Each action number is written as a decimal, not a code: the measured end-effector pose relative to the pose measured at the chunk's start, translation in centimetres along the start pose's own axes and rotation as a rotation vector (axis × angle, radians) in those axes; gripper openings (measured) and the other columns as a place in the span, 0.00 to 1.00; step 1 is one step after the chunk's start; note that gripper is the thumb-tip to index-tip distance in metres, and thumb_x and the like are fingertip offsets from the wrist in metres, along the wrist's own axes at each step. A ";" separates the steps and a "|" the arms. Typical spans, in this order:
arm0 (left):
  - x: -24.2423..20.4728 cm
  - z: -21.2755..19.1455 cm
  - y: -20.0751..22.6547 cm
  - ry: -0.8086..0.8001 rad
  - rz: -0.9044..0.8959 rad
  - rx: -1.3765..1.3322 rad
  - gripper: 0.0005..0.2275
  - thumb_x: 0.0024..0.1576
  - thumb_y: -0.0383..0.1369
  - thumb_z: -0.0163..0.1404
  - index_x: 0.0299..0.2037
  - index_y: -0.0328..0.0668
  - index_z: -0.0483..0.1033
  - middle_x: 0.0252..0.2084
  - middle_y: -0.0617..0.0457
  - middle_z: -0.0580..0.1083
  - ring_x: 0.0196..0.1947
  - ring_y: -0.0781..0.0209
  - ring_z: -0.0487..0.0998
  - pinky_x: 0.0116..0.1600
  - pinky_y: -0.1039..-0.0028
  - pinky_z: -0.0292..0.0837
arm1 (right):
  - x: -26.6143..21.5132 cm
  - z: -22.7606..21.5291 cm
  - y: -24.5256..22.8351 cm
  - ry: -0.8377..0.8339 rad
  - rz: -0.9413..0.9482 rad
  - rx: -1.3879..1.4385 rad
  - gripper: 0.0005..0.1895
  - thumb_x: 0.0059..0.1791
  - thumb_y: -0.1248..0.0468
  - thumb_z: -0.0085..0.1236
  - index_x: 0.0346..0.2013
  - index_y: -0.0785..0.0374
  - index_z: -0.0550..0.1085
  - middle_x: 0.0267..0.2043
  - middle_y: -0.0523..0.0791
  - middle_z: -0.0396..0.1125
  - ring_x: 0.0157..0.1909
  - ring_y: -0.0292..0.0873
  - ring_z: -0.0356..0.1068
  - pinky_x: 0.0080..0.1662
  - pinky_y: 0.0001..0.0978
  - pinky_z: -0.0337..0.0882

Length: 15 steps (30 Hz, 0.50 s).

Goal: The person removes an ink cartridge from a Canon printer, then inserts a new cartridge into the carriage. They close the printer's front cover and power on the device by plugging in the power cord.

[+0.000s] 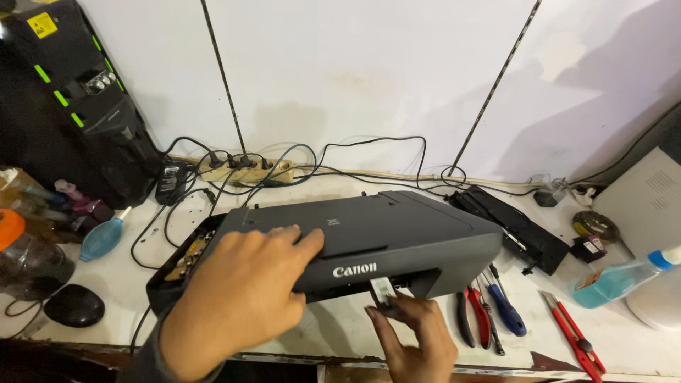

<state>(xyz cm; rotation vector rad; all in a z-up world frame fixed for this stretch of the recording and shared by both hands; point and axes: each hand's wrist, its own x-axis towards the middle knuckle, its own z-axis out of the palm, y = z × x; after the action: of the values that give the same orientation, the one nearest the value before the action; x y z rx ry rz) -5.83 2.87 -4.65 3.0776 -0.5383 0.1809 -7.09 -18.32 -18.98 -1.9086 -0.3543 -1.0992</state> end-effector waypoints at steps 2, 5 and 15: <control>0.6 -0.8 -0.1 -0.040 -0.029 -0.008 0.19 0.43 0.35 0.50 0.48 0.57 0.71 0.35 0.54 0.75 0.33 0.31 0.78 0.37 0.42 0.71 | 0.6 0.8 0.7 -0.061 0.045 0.013 0.15 0.40 0.63 0.74 0.36 0.58 0.75 0.35 0.41 0.72 0.30 0.31 0.78 0.37 0.18 0.79; 1.3 -1.7 -0.4 -0.082 -0.053 -0.010 0.20 0.44 0.35 0.49 0.49 0.59 0.73 0.38 0.54 0.77 0.36 0.32 0.78 0.42 0.44 0.72 | 1.6 1.7 0.5 -0.127 0.095 0.017 0.14 0.41 0.61 0.74 0.33 0.56 0.74 0.33 0.38 0.70 0.27 0.30 0.77 0.33 0.19 0.76; 1.5 -1.9 -0.6 -0.071 -0.034 0.011 0.20 0.43 0.34 0.49 0.48 0.58 0.74 0.37 0.53 0.77 0.36 0.32 0.78 0.41 0.45 0.72 | 2.2 3.3 1.6 -0.266 0.183 -0.004 0.13 0.42 0.59 0.72 0.35 0.57 0.77 0.34 0.41 0.71 0.26 0.34 0.79 0.31 0.26 0.80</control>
<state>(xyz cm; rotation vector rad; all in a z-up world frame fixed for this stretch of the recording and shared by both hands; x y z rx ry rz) -4.48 2.99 -2.63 3.1115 -0.4892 0.0741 -3.02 -17.01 -18.82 -2.0504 -0.3163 -0.7279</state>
